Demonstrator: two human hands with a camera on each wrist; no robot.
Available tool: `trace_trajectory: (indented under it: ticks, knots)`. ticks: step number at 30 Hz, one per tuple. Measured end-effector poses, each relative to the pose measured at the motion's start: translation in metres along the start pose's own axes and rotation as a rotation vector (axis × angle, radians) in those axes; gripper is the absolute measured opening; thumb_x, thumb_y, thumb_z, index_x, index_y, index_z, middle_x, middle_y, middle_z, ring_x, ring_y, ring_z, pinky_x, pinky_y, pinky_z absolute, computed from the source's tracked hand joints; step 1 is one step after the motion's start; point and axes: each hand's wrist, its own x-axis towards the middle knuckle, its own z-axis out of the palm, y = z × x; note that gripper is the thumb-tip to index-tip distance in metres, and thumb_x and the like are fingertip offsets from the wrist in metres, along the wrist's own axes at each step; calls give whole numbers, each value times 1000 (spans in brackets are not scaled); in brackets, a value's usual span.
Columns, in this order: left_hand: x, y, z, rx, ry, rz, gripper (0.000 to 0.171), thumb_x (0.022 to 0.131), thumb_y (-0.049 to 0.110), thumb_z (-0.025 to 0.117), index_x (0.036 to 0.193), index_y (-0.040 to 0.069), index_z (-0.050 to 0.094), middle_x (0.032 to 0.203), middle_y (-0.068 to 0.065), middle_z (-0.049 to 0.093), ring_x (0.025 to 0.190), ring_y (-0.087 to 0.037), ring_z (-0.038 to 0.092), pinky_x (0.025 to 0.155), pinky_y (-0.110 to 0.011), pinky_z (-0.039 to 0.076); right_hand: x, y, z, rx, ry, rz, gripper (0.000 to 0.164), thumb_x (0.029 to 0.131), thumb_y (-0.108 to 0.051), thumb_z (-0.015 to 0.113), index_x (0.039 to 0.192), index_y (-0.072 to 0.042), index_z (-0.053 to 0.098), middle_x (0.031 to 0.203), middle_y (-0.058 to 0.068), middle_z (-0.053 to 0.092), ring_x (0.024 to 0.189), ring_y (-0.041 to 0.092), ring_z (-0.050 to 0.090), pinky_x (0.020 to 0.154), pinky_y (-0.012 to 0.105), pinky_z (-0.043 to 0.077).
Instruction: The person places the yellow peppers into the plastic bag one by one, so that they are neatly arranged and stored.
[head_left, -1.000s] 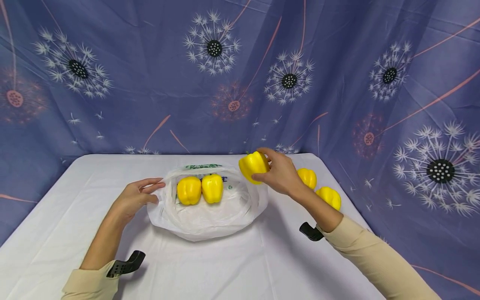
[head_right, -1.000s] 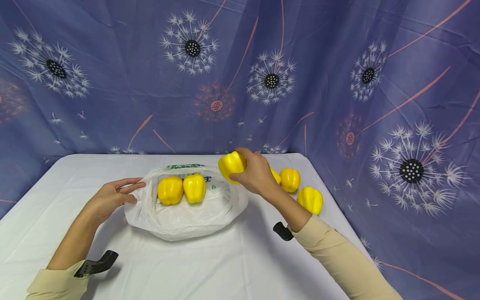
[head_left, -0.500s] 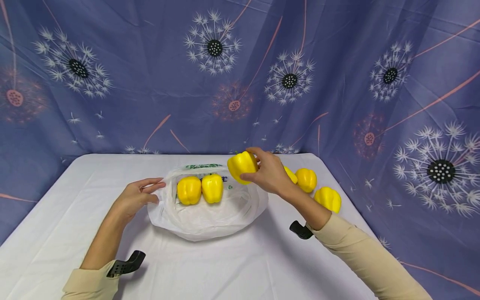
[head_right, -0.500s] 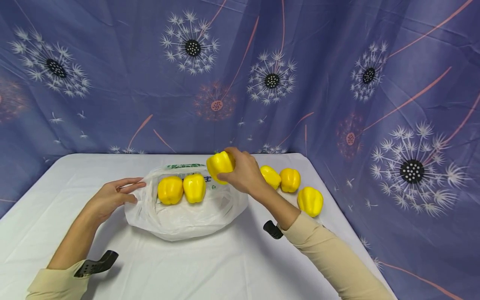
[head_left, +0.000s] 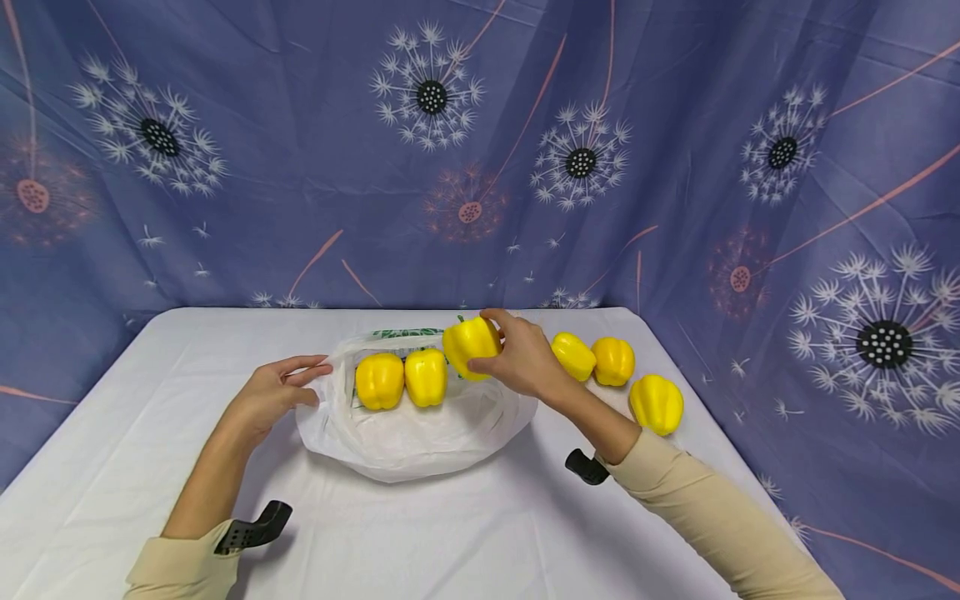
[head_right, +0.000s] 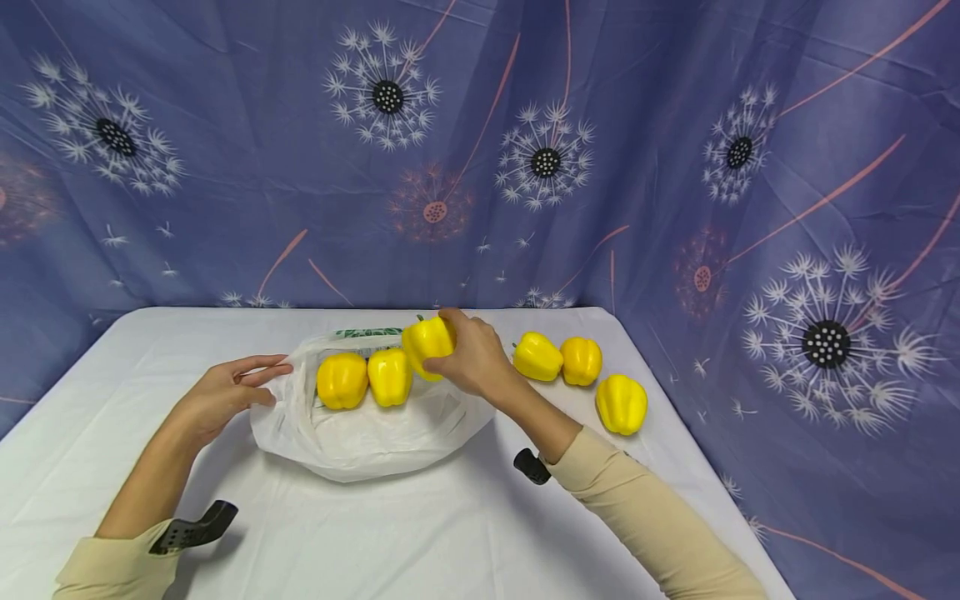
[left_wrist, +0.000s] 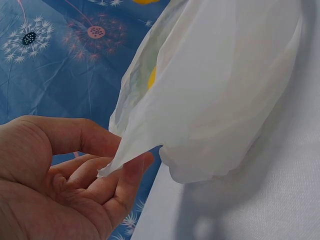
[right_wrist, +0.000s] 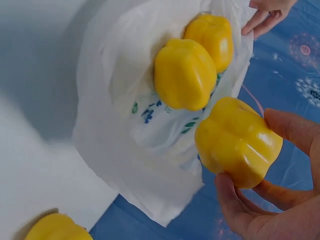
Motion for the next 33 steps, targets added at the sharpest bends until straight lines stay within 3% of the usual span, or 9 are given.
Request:
trace_trajectory:
  ticks: [13,23,33]
  knots:
    - [1,0,1,16,0,5,79,82,-7,61,156,0,34,149,-21,52,154,-37,22,119,-59,21,-2,5,16,-42,-21,23,79,78,-32,86,147,-12,50,122,14,70,103,28,65,88,42,54]
    - [1,1,1,7,-1,-1,79,81,-7,62,156,0,35,147,-19,54,154,-37,22,119,-60,20,-3,7,20,-53,-58,52,79,79,-32,86,147,-13,50,125,12,69,106,27,65,90,42,55]
    - [1,0,1,14,-3,4,79,81,-6,62,156,0,36,146,-17,56,154,-37,22,119,-59,21,-3,9,22,-141,-118,89,81,78,-33,87,147,-13,50,139,14,63,127,33,59,105,48,48]
